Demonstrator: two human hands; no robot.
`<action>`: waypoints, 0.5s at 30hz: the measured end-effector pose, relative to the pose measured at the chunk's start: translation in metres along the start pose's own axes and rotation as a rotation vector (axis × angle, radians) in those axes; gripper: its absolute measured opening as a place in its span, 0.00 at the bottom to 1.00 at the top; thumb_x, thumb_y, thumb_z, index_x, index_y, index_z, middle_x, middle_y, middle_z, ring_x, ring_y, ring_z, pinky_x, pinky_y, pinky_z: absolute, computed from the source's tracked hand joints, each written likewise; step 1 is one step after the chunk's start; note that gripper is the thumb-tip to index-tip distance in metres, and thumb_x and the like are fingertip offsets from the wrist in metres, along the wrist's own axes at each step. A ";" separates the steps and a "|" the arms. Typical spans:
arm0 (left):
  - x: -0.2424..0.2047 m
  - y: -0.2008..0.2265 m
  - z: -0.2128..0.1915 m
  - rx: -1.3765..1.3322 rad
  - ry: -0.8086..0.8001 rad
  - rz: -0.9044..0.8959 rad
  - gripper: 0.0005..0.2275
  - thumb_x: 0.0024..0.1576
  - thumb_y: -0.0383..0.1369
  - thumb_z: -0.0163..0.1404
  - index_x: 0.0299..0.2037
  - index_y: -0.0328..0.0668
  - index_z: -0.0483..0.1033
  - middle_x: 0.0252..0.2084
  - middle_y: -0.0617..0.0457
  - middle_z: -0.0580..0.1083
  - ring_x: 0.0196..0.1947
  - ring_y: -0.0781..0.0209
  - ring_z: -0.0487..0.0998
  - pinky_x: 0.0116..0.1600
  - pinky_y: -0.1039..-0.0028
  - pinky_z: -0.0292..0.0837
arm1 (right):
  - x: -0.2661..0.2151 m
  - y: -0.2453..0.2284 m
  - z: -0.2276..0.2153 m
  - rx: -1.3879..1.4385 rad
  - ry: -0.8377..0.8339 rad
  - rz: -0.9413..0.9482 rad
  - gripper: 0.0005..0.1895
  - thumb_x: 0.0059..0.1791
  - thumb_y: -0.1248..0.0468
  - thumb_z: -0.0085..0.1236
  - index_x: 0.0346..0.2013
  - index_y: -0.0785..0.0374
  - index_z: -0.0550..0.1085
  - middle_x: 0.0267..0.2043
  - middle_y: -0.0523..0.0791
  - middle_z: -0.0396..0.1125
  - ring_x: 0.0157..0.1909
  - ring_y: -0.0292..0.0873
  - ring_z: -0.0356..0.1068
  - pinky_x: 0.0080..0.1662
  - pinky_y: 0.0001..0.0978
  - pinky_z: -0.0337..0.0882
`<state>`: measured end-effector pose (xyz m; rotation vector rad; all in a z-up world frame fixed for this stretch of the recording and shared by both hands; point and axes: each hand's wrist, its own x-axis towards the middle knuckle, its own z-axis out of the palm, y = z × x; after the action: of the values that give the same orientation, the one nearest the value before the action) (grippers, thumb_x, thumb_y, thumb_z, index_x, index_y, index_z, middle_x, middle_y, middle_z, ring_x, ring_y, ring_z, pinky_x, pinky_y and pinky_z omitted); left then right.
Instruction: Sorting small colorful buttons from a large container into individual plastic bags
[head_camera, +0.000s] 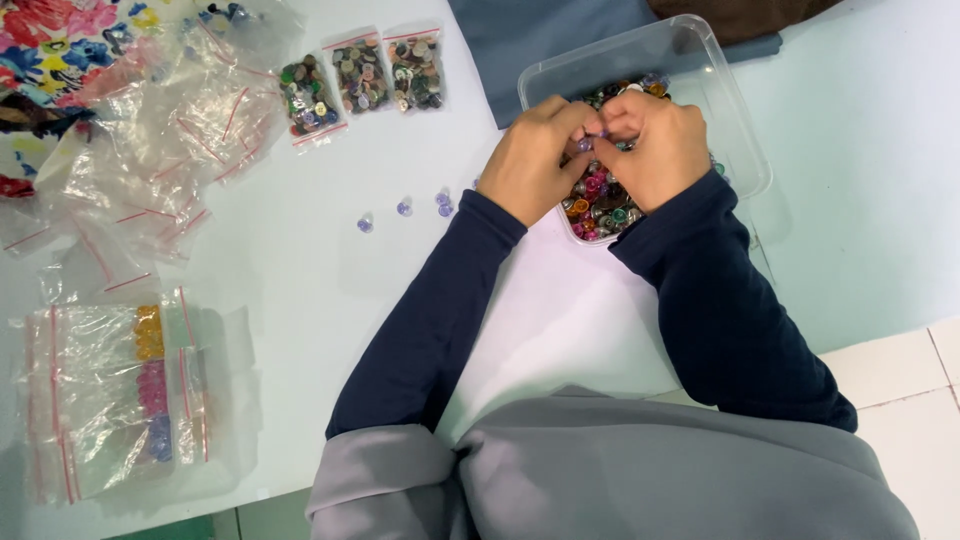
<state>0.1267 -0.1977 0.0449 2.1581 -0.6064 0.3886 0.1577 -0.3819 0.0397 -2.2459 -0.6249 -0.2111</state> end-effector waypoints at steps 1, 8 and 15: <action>-0.002 0.003 0.001 0.000 0.001 -0.001 0.15 0.49 0.16 0.57 0.42 0.44 0.73 0.37 0.50 0.70 0.31 0.57 0.78 0.37 0.68 0.76 | 0.000 0.003 0.001 0.000 -0.001 -0.001 0.10 0.45 0.73 0.67 0.39 0.62 0.78 0.38 0.43 0.78 0.41 0.38 0.79 0.49 0.28 0.76; -0.022 0.017 -0.025 0.577 0.304 0.301 0.01 0.63 0.28 0.53 0.41 0.46 0.75 0.41 0.59 0.76 0.38 0.64 0.77 0.50 0.70 0.67 | -0.001 -0.006 -0.003 -0.139 0.120 -0.131 0.09 0.51 0.69 0.71 0.42 0.63 0.77 0.36 0.44 0.77 0.39 0.41 0.79 0.47 0.32 0.75; -0.097 -0.030 -0.080 0.761 0.345 0.398 0.09 0.61 0.35 0.63 0.37 0.46 0.75 0.35 0.56 0.77 0.33 0.63 0.75 0.46 0.69 0.63 | -0.008 -0.046 -0.013 -0.369 0.400 -0.447 0.07 0.60 0.76 0.53 0.49 0.71 0.78 0.51 0.52 0.67 0.50 0.54 0.70 0.52 0.46 0.70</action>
<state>0.0566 -0.0905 0.0277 2.5648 -0.7670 1.3575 0.1286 -0.3679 0.0762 -2.2759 -0.9125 -1.0442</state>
